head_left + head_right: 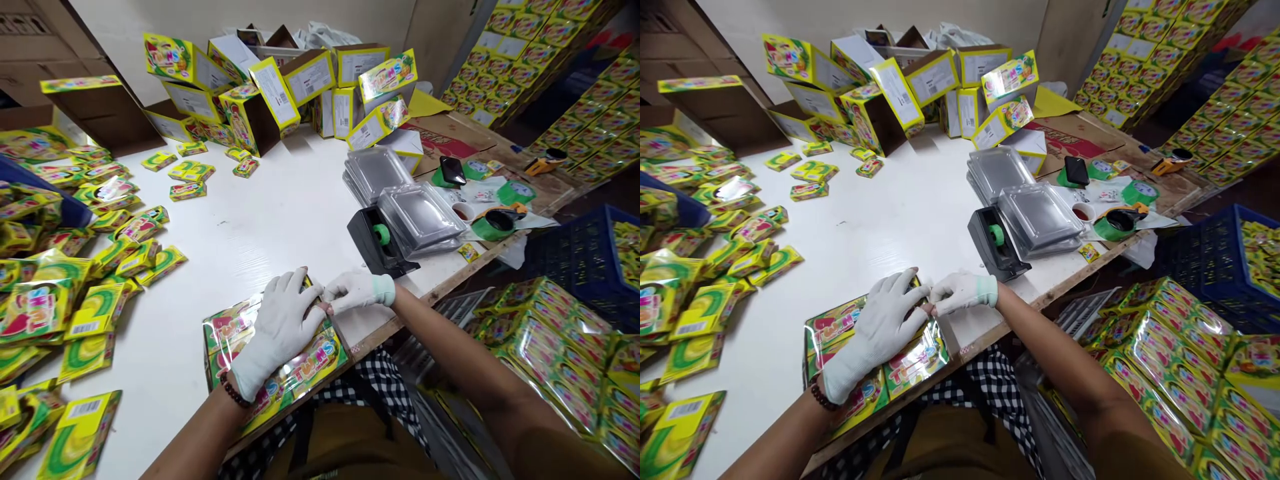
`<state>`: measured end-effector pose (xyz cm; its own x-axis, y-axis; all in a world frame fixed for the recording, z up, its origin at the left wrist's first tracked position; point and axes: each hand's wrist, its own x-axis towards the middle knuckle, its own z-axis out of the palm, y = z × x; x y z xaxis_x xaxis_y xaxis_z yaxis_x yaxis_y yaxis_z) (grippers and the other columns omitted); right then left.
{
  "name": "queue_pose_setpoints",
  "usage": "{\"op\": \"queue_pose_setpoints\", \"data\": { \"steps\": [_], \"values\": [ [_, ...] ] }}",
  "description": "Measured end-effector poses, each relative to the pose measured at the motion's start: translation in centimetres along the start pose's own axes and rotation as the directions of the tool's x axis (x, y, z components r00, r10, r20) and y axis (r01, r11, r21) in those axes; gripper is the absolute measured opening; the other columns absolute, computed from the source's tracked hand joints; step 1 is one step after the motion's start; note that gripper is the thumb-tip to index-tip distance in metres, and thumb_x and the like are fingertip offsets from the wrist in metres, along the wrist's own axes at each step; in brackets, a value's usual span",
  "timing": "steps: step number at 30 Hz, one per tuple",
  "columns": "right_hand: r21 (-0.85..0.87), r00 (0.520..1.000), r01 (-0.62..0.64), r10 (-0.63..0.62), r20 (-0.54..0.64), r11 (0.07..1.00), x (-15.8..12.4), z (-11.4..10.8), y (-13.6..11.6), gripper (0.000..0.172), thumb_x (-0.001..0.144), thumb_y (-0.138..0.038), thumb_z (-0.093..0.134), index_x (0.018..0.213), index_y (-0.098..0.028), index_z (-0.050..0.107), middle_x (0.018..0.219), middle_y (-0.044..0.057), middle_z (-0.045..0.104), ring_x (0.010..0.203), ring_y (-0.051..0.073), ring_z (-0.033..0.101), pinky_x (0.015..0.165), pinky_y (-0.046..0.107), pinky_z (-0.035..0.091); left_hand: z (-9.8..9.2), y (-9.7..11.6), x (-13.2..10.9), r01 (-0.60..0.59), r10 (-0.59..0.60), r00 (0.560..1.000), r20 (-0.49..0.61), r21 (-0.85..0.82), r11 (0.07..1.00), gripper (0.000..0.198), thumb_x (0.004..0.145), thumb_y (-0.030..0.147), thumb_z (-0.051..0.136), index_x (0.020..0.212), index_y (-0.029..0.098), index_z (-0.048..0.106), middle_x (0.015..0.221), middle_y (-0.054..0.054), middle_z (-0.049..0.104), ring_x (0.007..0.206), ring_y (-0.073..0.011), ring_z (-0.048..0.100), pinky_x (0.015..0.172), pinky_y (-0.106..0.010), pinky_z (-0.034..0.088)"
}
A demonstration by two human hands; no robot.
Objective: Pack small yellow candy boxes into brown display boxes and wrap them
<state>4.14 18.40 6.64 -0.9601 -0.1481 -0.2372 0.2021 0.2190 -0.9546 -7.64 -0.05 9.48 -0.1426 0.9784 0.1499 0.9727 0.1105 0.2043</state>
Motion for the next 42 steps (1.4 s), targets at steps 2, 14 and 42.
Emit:
{"op": "queue_pose_setpoints", "data": {
  "steps": [2,14,42],
  "values": [
    [0.126,0.999,-0.047,0.047,0.002,0.991,0.5,0.4,1.9,0.036,0.072,-0.050,0.075,0.074,-0.015,0.066,0.066,-0.003,0.060,0.064,0.011,0.054,0.061,0.024,0.045,0.1,0.0,0.0,0.007,-0.007,1.000,0.001,-0.009,1.000,0.029,0.090,0.036,0.050,0.113,0.024,0.064,0.141,-0.013,0.046,0.122,-0.0335,0.046,0.101,-0.052,0.039],
    [0.117,0.799,-0.158,0.197,-0.568,0.980,-5.0,5.6,2.6,0.026,0.078,-0.042,0.068,0.088,-0.020,0.058,0.067,-0.002,0.061,0.058,0.013,0.057,0.055,0.025,0.046,-3.4,1.4,-5.9,-0.327,0.330,0.933,0.143,-0.050,0.944,0.045,0.087,0.035,0.052,0.133,0.034,0.053,0.145,-0.006,0.051,0.133,-0.0338,0.042,0.113,-0.066,0.024],
    [0.267,0.270,-0.035,0.267,-0.925,0.963,-14.4,1.1,6.8,0.041,0.070,-0.059,0.070,0.076,-0.020,0.060,0.061,-0.002,0.055,0.054,0.014,0.049,0.054,0.029,0.041,-1.9,-4.1,-7.9,-0.254,0.244,0.928,-0.282,0.003,0.967,0.032,0.080,0.031,0.067,0.110,0.028,0.058,0.114,-0.008,0.070,0.111,-0.0316,0.063,0.101,-0.060,0.043]
  ]
}}
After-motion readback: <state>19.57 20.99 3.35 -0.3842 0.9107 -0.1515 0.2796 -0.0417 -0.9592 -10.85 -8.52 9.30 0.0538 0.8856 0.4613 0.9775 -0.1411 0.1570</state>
